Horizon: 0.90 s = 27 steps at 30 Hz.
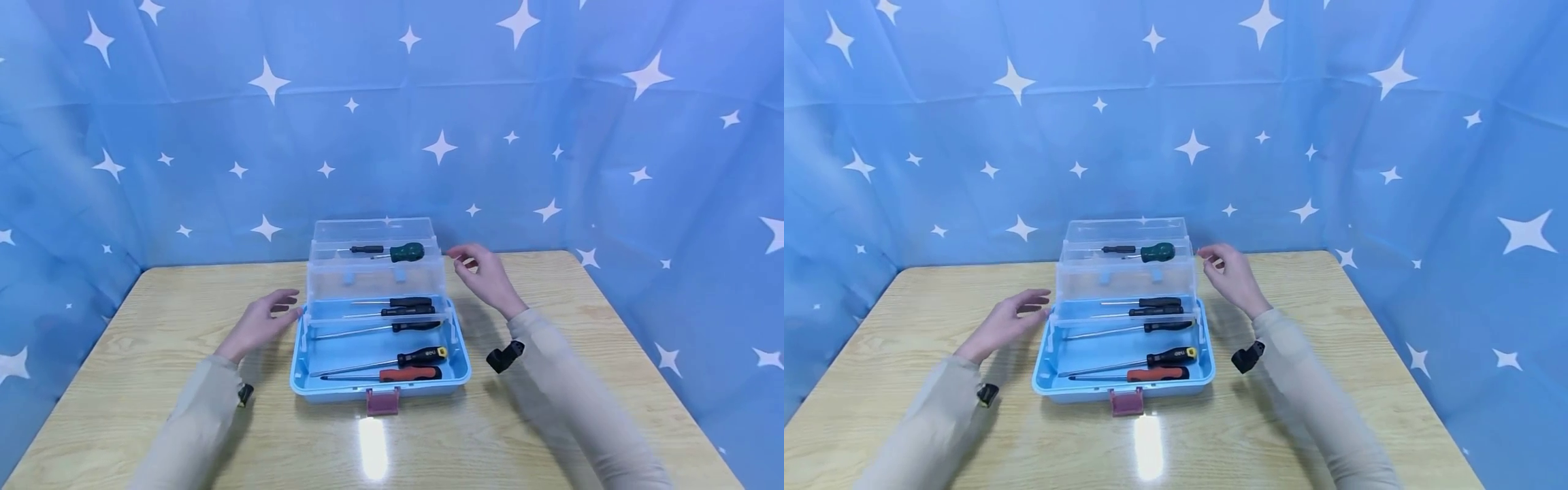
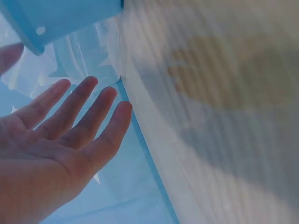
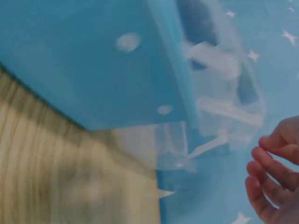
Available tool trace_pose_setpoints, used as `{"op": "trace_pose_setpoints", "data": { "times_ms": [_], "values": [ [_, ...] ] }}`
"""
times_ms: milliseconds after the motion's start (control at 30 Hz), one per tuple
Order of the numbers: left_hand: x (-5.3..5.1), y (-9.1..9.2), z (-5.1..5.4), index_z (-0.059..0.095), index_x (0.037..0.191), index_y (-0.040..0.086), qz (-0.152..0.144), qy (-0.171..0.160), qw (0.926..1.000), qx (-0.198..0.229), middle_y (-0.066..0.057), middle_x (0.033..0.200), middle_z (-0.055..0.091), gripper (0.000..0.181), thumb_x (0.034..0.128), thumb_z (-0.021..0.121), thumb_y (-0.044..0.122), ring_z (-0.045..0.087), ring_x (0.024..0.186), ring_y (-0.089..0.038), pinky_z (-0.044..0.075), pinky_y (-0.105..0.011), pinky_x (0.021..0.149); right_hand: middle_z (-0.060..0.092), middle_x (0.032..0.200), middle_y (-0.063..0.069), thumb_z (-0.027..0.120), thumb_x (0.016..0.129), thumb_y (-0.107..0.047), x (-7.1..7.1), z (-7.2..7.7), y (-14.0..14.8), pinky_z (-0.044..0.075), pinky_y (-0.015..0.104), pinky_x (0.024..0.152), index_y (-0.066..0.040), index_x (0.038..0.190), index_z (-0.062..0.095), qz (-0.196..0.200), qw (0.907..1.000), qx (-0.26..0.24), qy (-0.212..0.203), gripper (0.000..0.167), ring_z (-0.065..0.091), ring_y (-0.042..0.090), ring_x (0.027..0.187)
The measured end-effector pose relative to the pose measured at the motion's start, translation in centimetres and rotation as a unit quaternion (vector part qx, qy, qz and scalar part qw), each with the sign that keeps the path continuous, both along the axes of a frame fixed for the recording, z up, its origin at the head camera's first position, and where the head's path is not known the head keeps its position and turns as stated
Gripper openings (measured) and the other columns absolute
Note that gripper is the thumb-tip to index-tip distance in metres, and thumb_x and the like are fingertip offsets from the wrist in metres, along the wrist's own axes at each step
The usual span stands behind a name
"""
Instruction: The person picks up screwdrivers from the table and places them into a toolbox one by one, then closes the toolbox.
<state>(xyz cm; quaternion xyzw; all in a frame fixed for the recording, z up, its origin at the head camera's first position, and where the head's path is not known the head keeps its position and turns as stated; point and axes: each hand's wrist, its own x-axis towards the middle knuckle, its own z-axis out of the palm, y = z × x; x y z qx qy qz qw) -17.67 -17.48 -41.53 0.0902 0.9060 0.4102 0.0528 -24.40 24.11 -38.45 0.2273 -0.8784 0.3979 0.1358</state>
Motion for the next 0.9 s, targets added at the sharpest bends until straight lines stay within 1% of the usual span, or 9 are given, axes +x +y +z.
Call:
{"op": "trace_pose_setpoints", "data": {
  "times_ms": [167, 367, 433, 500, 633, 733, 800, 867, 900],
  "values": [
    [-1.9, 0.0, -0.1, 0.045, 0.14, -0.002, 0.009, -0.001, 0.9999, 0.007, -0.027, 0.131, 0.053, 0.052, 0.0998, 0.054, 0.03, 0.05, 0.119, -0.043, 0.04, -0.054, 0.099, 0.062, 0.111, 0.019, 0.056, 0.094, 0.0, -0.8, -1.3, 0.1, 0.05, 0.046, 0.081, 0.005, 0.115, 0.064, -0.01, 0.9998, -0.012, -0.015, 0.023, 0.058, 0.03, 0.096],
    [-3.3, -0.4, -0.8, 0.046, 0.14, -0.001, 0.02, -0.01, 0.9997, 0.009, -0.025, 0.131, 0.054, 0.052, 0.101, 0.051, 0.034, 0.051, 0.119, -0.042, 0.04, -0.053, 0.1, 0.06, 0.113, 0.022, 0.054, 0.094, 0.0, -1.9, -2.5, 0.1, 0.05, 0.047, 0.083, 0.007, 0.118, 0.062, -0.018, 0.9991, -0.014, -0.035, 0.026, 0.058, 0.033, 0.099],
    [-4.0, -0.3, -1.1, 0.046, 0.14, -0.001, 0.018, -0.012, 0.9997, 0.007, -0.024, 0.132, 0.053, 0.054, 0.1011, 0.05, 0.037, 0.051, 0.12, -0.041, 0.039, -0.052, 0.101, 0.059, 0.114, 0.023, 0.054, 0.094, -0.001, -2.2, -2.8, 0.1, 0.05, 0.048, 0.084, 0.008, 0.119, 0.06, -0.026, 0.9983, -0.016, -0.05, 0.027, 0.057, 0.034, 0.1],
    [-4.6, -0.3, -1.3, 0.046, 0.14, 0.001, 0.018, -0.022, 0.9995, 0.01, -0.023, 0.133, 0.053, 0.054, 0.1011, 0.049, 0.038, 0.049, 0.121, -0.04, 0.038, -0.052, 0.102, 0.058, 0.116, 0.024, 0.054, 0.096, -0.004, -2.6, -3.2, -0.1, 0.049, 0.047, 0.086, 0.009, 0.122, 0.058, -0.032, 0.9968, -0.013, -0.072, 0.03, 0.056, 0.035, 0.103],
    [-5.6, -0.1, -1.3, 0.046, 0.141, 0.003, 0.005, -0.037, 0.9993, 0.003, -0.021, 0.138, 0.049, 0.052, 0.1025, 0.045, 0.038, 0.046, 0.125, -0.04, 0.035, -0.054, 0.104, 0.056, 0.12, 0.022, 0.053, 0.099, -0.013, -3.2, -4.1, -0.7, 0.048, 0.046, 0.09, 0.007, 0.127, 0.054, -0.034, 0.9923, 0.0, -0.119, 0.035, 0.054, 0.034, 0.108],
    [-6.2, -0.1, -1.0, 0.044, 0.143, 0.004, -0.01, -0.048, 0.9988, -0.009, -0.021, 0.143, 0.044, 0.05, 0.1039, 0.042, 0.035, 0.041, 0.13, -0.04, 0.03, -0.055, 0.106, 0.056, 0.121, 0.022, 0.053, 0.099, -0.016, -3.6, -4.6, -1.1, 0.047, 0.047, 0.093, 0.007, 0.13, 0.052, -0.018, 0.9901, 0.008, -0.139, 0.039, 0.053, 0.035, 0.11],
    [-6.5, -0.1, -0.9, 0.041, 0.145, 0.004, -0.017, -0.063, 0.9978, -0.012, -0.021, 0.146, 0.041, 0.051, 0.1043, 0.04, 0.034, 0.036, 0.133, -0.04, 0.027, -0.056, 0.108, 0.056, 0.121, 0.023, 0.054, 0.098, -0.016, -3.7, -5.0, -1.2, 0.045, 0.049, 0.095, 0.007, 0.133, 0.05, -0.008, 0.9884, 0.009, -0.151, 0.041, 0.053, 0.036, 0.112],
    [-6.8, -0.1, -0.9, 0.039, 0.146, 0.003, -0.025, -0.08, 0.9964, -0.005, -0.021, 0.146, 0.041, 0.052, 0.1042, 0.04, 0.034, 0.036, 0.134, -0.04, 0.027, -0.056, 0.108, 0.056, 0.123, 0.024, 0.054, 0.098, -0.016, -3.9, -5.4, -1.2, 0.043, 0.051, 0.097, 0.007, 0.134, 0.048, -0.001, 0.9858, 0.002, -0.168, 0.043, 0.053, 0.037, 0.114],
    [-7.0, -0.2, -0.9, 0.038, 0.146, 0.002, -0.028, -0.091, 0.9954, 0.008, -0.022, 0.145, 0.041, 0.052, 0.104, 0.041, 0.033, 0.037, 0.133, -0.04, 0.029, -0.055, 0.107, 0.056, 0.124, 0.024, 0.054, 0.098, -0.016, -3.9, -5.5, -1.2, 0.042, 0.051, 0.098, 0.007, 0.135, 0.048, 0.0, 0.9842, -0.004, -0.177, 0.044, 0.052, 0.037, 0.115]
  ]
}}
